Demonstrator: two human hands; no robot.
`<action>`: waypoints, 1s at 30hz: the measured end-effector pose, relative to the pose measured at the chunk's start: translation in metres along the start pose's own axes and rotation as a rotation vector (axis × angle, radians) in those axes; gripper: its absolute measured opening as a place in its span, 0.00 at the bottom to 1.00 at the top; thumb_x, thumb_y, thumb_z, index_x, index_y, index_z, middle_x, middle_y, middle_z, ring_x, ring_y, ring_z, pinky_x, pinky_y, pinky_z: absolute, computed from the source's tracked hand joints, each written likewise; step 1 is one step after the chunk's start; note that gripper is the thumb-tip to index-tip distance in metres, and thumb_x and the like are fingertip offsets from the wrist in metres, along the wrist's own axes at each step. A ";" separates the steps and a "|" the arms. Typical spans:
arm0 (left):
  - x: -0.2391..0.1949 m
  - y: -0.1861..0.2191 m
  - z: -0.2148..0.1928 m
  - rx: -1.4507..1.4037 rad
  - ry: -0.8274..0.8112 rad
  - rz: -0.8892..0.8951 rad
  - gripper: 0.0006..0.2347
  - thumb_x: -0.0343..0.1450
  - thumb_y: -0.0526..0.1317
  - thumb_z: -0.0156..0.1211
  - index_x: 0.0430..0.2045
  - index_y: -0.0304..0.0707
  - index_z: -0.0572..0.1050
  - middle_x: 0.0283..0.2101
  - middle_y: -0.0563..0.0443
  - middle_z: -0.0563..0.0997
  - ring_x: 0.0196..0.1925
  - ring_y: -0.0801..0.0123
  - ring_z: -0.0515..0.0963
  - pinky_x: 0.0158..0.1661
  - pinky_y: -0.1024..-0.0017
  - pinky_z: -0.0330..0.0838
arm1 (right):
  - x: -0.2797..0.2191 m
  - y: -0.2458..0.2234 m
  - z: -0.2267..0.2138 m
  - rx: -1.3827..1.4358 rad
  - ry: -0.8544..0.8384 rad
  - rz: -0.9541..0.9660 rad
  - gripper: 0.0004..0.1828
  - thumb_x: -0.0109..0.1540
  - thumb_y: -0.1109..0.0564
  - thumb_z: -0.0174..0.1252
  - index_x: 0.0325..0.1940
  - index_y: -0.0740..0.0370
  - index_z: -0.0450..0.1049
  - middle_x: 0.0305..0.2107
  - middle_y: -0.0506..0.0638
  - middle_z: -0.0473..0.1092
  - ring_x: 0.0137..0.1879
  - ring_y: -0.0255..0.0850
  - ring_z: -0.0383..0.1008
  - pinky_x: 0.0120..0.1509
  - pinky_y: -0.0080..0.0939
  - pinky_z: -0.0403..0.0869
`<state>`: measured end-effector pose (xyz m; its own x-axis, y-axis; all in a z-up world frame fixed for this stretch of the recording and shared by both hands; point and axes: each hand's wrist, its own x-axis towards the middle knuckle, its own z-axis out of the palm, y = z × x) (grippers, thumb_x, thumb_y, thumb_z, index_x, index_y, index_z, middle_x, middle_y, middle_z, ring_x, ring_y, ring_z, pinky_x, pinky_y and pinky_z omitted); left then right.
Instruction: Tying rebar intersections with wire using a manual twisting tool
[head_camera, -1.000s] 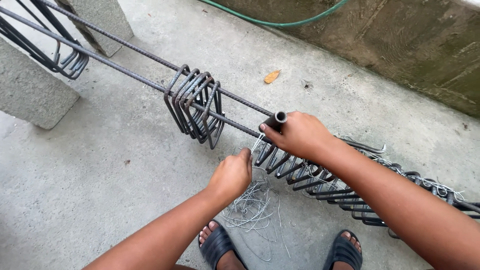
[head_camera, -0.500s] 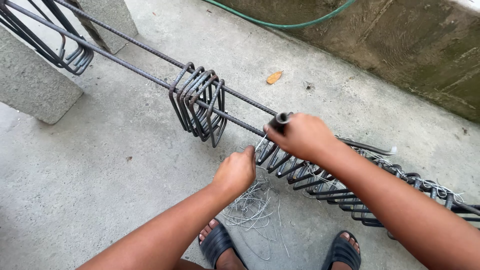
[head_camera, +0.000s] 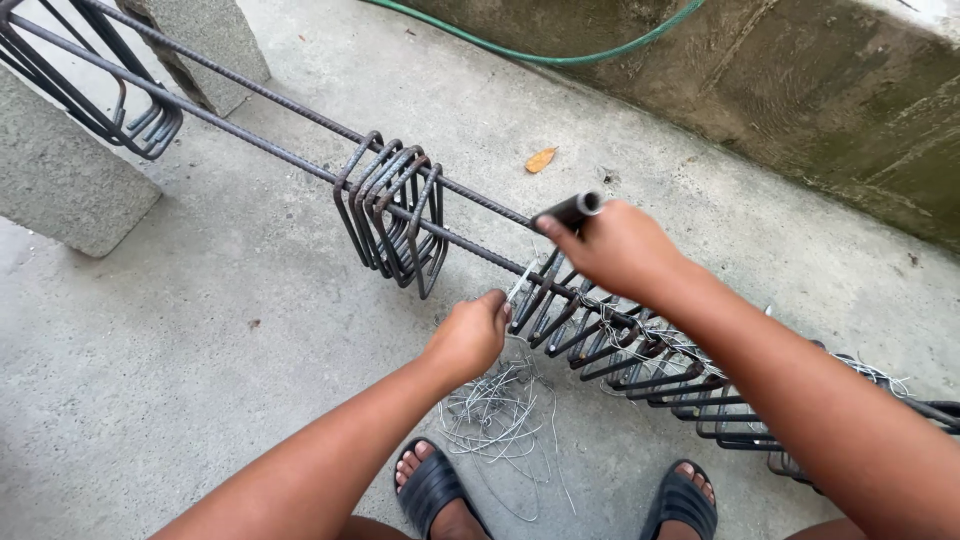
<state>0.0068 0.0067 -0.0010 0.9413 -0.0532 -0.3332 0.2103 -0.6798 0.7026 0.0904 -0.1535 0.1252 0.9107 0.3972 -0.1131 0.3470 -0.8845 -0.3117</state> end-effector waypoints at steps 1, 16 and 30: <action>-0.003 0.003 -0.004 0.002 0.000 0.003 0.13 0.77 0.46 0.42 0.39 0.45 0.76 0.35 0.31 0.83 0.47 0.33 0.82 0.46 0.44 0.76 | -0.004 0.000 -0.011 0.000 0.003 0.001 0.32 0.71 0.39 0.47 0.23 0.62 0.75 0.15 0.56 0.73 0.26 0.54 0.78 0.41 0.47 0.76; -0.062 0.148 -0.036 -0.033 -0.192 0.350 0.14 0.69 0.44 0.49 0.37 0.38 0.82 0.23 0.49 0.84 0.19 0.61 0.76 0.26 0.65 0.72 | -0.088 0.102 -0.068 0.524 0.190 0.020 0.17 0.71 0.48 0.48 0.42 0.63 0.75 0.20 0.48 0.66 0.24 0.36 0.62 0.27 0.37 0.62; -0.078 0.239 0.006 0.171 -0.368 0.428 0.10 0.68 0.43 0.51 0.28 0.41 0.81 0.21 0.48 0.82 0.21 0.56 0.78 0.31 0.63 0.75 | -0.145 0.158 -0.056 1.463 0.153 0.272 0.28 0.70 0.40 0.46 0.42 0.69 0.75 0.22 0.51 0.67 0.21 0.32 0.55 0.23 0.33 0.53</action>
<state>-0.0186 -0.1563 0.1891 0.7731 -0.5784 -0.2606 -0.2422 -0.6488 0.7214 0.0260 -0.3644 0.1455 0.9552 0.1538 -0.2529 -0.2736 0.1330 -0.9526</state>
